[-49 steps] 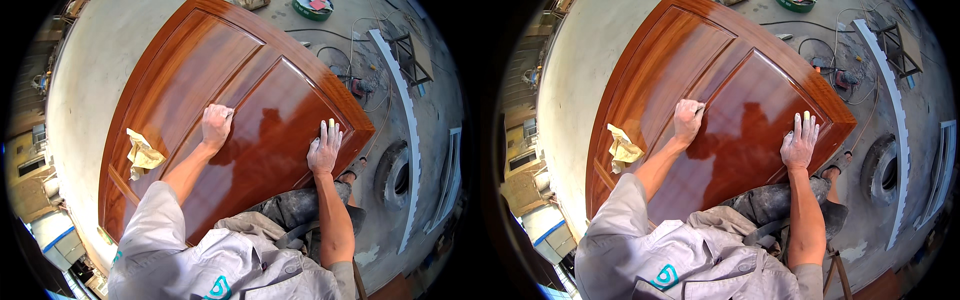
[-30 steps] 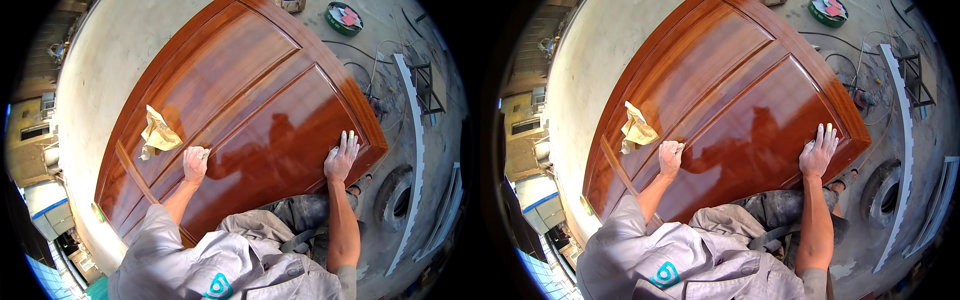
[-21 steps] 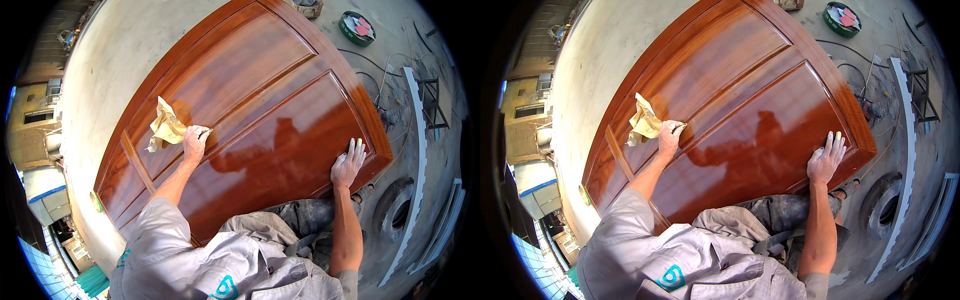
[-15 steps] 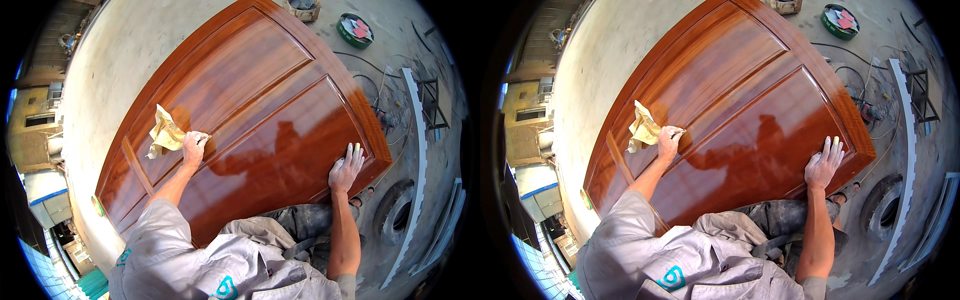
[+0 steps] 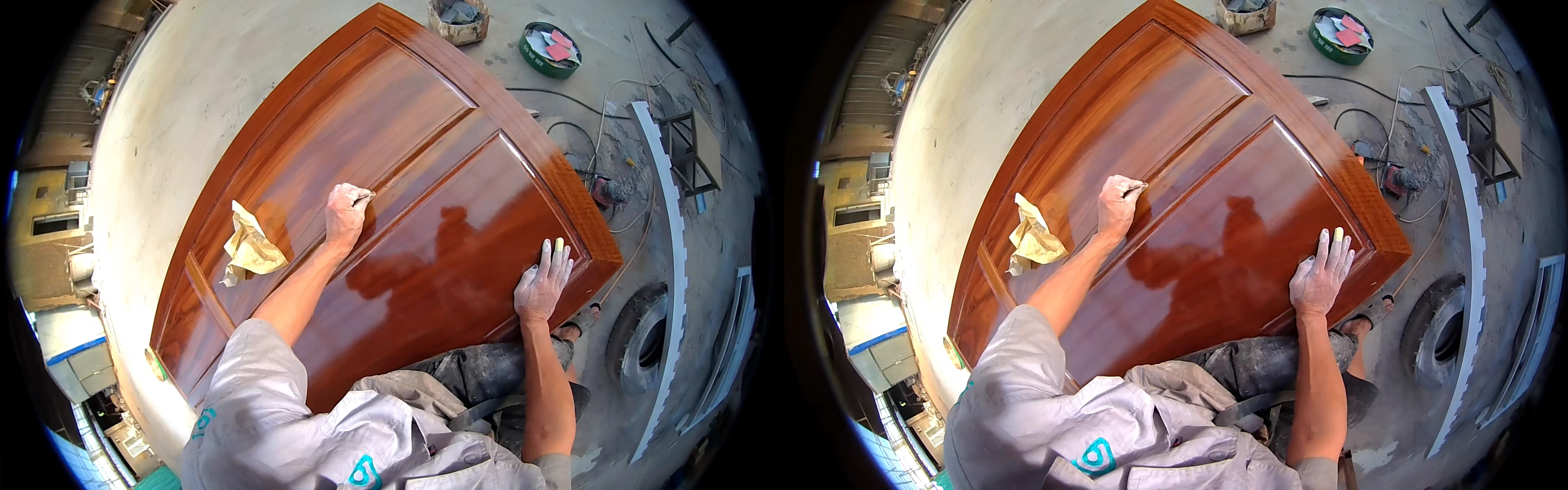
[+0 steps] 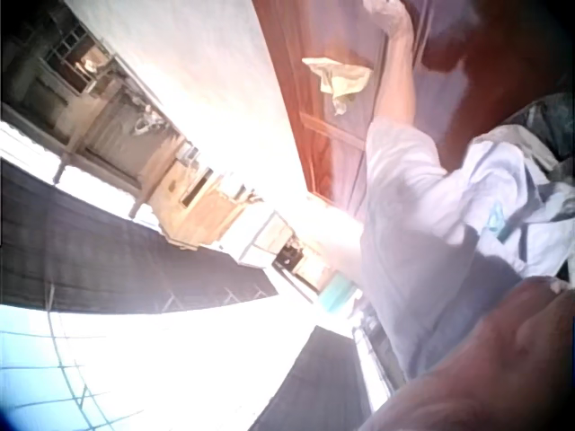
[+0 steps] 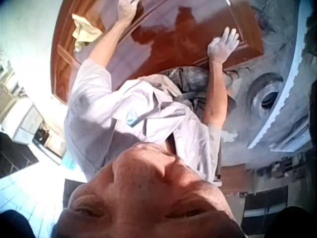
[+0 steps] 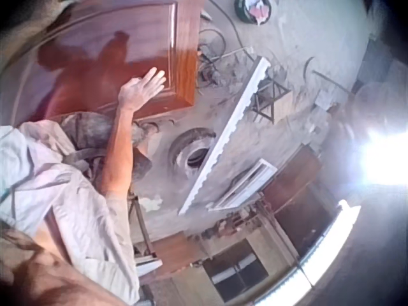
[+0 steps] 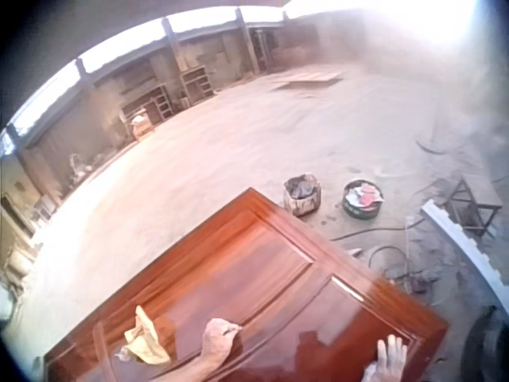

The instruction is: The person wipes a large wooden door with a cloth, then uses a sanding block to smooth the surface. They continue to wipe and sand different sections of the door, focusing on the panels and edges.

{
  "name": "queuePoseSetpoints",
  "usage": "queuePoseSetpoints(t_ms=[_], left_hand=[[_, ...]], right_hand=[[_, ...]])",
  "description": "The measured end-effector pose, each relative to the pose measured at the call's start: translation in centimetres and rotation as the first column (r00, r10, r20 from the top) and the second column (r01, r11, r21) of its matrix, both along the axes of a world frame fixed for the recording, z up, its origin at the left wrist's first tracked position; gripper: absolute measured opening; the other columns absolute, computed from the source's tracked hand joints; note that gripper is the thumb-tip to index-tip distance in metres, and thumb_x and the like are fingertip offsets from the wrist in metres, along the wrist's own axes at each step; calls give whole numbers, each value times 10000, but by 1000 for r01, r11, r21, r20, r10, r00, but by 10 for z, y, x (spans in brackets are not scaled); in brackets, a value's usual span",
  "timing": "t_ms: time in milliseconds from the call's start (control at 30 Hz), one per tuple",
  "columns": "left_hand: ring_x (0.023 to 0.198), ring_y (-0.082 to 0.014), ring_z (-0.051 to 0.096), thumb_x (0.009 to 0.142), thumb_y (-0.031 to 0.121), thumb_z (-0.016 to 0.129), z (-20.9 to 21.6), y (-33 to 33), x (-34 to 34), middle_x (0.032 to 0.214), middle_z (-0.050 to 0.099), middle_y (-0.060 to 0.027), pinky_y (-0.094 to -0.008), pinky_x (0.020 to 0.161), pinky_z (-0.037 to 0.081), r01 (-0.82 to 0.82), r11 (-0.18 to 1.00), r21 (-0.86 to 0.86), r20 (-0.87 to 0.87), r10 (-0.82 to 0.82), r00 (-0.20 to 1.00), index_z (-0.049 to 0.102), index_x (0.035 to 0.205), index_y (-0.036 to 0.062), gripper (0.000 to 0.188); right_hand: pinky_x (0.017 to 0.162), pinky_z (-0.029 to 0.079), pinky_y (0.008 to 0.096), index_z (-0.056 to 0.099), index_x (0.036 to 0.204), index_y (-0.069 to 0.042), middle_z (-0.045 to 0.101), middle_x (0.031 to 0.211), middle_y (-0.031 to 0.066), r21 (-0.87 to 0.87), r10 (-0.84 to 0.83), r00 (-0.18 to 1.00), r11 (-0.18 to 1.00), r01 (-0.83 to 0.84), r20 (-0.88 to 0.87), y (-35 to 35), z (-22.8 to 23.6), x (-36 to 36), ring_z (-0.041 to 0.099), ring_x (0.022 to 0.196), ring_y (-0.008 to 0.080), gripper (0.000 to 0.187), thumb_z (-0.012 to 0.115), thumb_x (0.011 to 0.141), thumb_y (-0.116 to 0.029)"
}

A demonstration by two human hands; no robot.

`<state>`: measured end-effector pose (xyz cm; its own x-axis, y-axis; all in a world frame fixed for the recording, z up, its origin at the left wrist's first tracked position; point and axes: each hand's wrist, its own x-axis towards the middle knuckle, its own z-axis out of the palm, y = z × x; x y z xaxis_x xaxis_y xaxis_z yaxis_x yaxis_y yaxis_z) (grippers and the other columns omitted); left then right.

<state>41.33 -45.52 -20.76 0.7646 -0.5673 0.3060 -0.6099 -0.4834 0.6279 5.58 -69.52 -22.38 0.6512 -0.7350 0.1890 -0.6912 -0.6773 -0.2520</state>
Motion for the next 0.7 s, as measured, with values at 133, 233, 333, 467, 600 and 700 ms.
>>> queuePoseSetpoints(t_ms=[133,233,333,467,600,700], left_hand=[[936,-324,662,831,100,802,-8,-137,23,897,712,-110,-445,863,531,83,996,41,52,-85,995,794,850,56,49],[950,-340,662,844,113,791,-10,-184,29,900,711,-129,-453,880,537,133,990,48,9,-134,991,797,864,56,60],[964,-354,665,856,117,779,-10,-231,40,913,710,-148,-462,896,538,146,986,78,45,-150,988,795,892,48,79],[1025,-369,668,871,128,768,-12,-269,51,987,723,-170,-475,910,546,174,977,125,65,-183,981,791,949,41,119],[1052,-377,678,877,138,773,-8,-266,37,1013,731,-183,-483,911,552,182,975,130,-67,-174,982,789,920,29,119],[1045,-369,677,873,161,787,-2,-289,51,983,727,-169,-477,916,548,106,985,139,36,-112,993,784,884,31,131]], right_hand=[[1322,183,553,445,1589,-66,344,1701,185,39,0,1000,999,-1,19,-1,2,0,255,1603,405,689,562,912,-114],[1320,180,566,454,1584,-63,338,1705,190,44,-5,1000,999,4,16,-1,3,-7,252,1603,415,704,583,895,-123],[1321,184,564,468,1576,-63,348,1701,189,72,-4,999,997,1,39,0,7,-2,259,1601,415,711,601,880,-122],[1318,201,561,483,1566,-63,365,1689,189,80,-12,999,997,9,37,1,10,1,272,1596,409,711,612,869,-116],[1317,207,561,490,1563,-66,368,1687,187,55,-27,999,998,25,25,-2,8,-9,282,1592,408,706,605,869,-112],[1322,187,556,474,1570,-60,357,1694,184,67,-8,999,998,4,51,2,10,1,264,1600,403,687,579,892,-103]])
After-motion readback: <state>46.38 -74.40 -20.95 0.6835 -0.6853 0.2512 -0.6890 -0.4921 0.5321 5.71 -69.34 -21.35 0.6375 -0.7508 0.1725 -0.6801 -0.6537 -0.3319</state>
